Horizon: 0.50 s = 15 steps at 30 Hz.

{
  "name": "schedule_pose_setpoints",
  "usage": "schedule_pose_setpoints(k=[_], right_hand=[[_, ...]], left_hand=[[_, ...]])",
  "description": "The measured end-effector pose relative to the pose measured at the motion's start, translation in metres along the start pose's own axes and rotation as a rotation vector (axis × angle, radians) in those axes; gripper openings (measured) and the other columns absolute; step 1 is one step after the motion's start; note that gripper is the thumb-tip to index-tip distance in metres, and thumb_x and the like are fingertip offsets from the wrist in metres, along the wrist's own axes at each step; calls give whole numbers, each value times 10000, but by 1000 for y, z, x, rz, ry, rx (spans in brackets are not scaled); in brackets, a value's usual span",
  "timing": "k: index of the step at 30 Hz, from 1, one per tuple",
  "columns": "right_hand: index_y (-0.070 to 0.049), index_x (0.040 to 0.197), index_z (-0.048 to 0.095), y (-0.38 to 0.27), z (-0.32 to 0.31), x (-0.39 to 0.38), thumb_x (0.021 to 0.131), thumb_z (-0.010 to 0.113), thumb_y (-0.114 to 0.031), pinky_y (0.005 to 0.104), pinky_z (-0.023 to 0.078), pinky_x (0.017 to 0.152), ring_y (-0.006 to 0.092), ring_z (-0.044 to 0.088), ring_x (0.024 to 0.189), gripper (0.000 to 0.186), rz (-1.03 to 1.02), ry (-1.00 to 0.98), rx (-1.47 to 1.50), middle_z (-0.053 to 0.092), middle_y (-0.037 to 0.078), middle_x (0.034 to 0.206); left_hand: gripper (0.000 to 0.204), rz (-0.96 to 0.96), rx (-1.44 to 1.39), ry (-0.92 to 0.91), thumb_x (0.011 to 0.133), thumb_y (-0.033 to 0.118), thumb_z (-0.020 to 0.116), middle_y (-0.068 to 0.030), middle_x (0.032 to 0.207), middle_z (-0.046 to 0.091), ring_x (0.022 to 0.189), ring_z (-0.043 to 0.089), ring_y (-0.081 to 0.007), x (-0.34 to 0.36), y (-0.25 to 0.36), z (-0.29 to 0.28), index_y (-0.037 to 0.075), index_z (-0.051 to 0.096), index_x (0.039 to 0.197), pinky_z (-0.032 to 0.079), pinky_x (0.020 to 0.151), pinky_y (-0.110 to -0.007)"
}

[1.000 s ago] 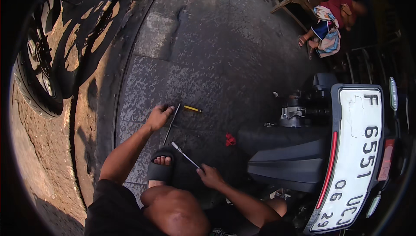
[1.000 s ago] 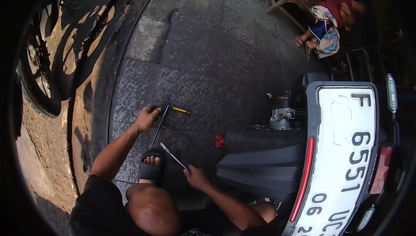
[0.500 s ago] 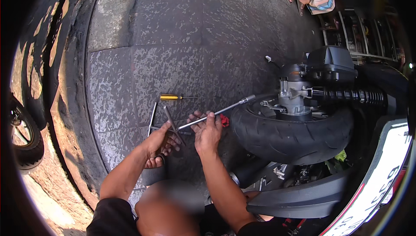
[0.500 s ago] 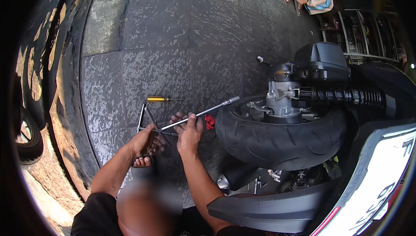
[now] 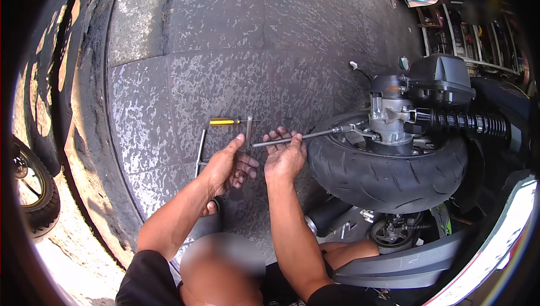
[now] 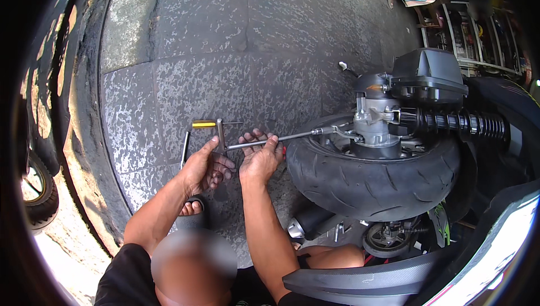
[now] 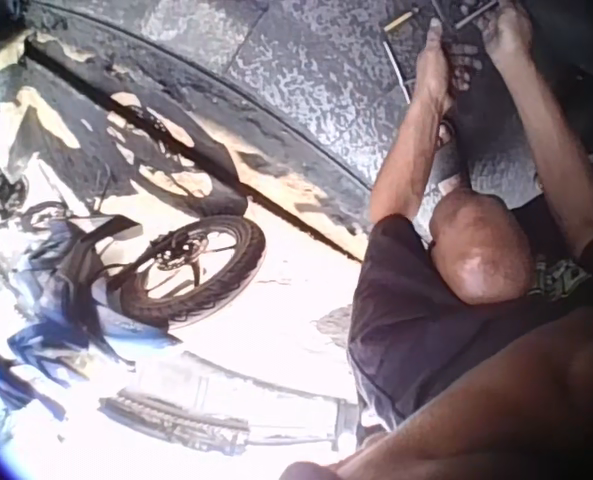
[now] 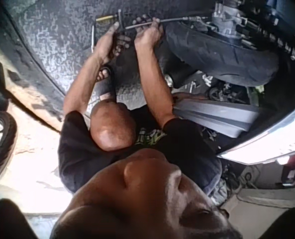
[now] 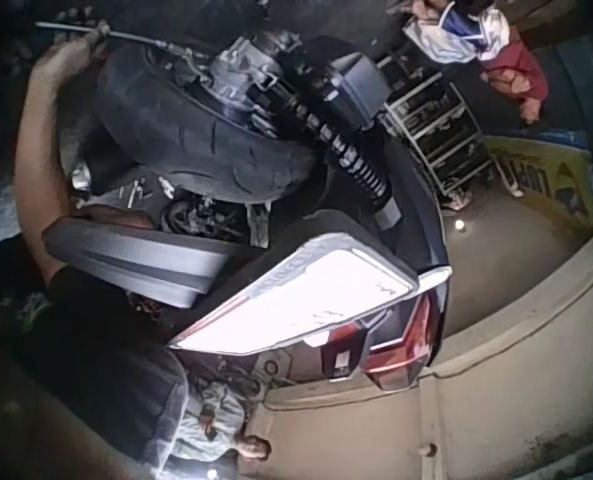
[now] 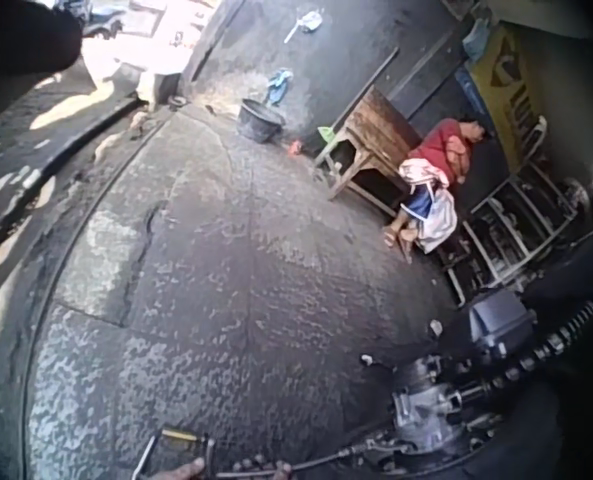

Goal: Repairing the rear engine components and reinstalling the rear wheel of a motorcycle.

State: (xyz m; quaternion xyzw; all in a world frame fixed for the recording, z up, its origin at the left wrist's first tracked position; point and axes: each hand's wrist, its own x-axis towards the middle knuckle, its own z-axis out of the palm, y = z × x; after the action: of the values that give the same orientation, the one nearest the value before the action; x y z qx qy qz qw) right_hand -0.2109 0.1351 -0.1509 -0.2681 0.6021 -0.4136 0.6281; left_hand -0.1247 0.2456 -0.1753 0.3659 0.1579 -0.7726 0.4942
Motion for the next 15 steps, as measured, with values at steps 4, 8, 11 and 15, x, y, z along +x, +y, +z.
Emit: schedule_pose_setpoints(k=[4, 8, 11, 15], right_hand=[[-57, 1096, 407, -5, 4, -4, 1036, 339, -279, 425, 530, 742, 246, 567, 838, 240, 18, -1, 39, 546, 123, 991], [-72, 1069, 435, -11, 5, -8, 1034, 342, -287, 405, 504, 734, 220, 540, 819, 236, 32, 14, 71, 536, 102, 966], [-78, 1072, 446, -12, 2, -5, 1034, 354, -295, 387, 505, 701, 207, 544, 775, 238, 36, 1, 109, 542, 88, 919], [-93, 1063, 476, -12, -8, 4, 1020, 422, -346, 378, 510, 671, 202, 560, 749, 262, -3, -67, 136, 551, 73, 879]], left_hand=[[579, 39, -145, 54, 925, 560, 491, -56, 604, 578, 422, 423, -106, -1, 0, 12, 9, 628, 813, 321, 385, -232], [445, 142, -155, 57, 920, 453, 577, -38, 606, 560, 428, 436, -97, -8, -4, 23, 27, 613, 799, 329, 385, -230], [344, 205, -202, 47, 924, 349, 617, -59, 615, 574, 424, 476, -113, -10, -4, 23, 14, 612, 847, 395, 394, -249], [234, 342, 69, 12, 922, 244, 628, -62, 621, 574, 450, 503, -135, -2, 1, 22, 23, 621, 847, 412, 403, -276]])
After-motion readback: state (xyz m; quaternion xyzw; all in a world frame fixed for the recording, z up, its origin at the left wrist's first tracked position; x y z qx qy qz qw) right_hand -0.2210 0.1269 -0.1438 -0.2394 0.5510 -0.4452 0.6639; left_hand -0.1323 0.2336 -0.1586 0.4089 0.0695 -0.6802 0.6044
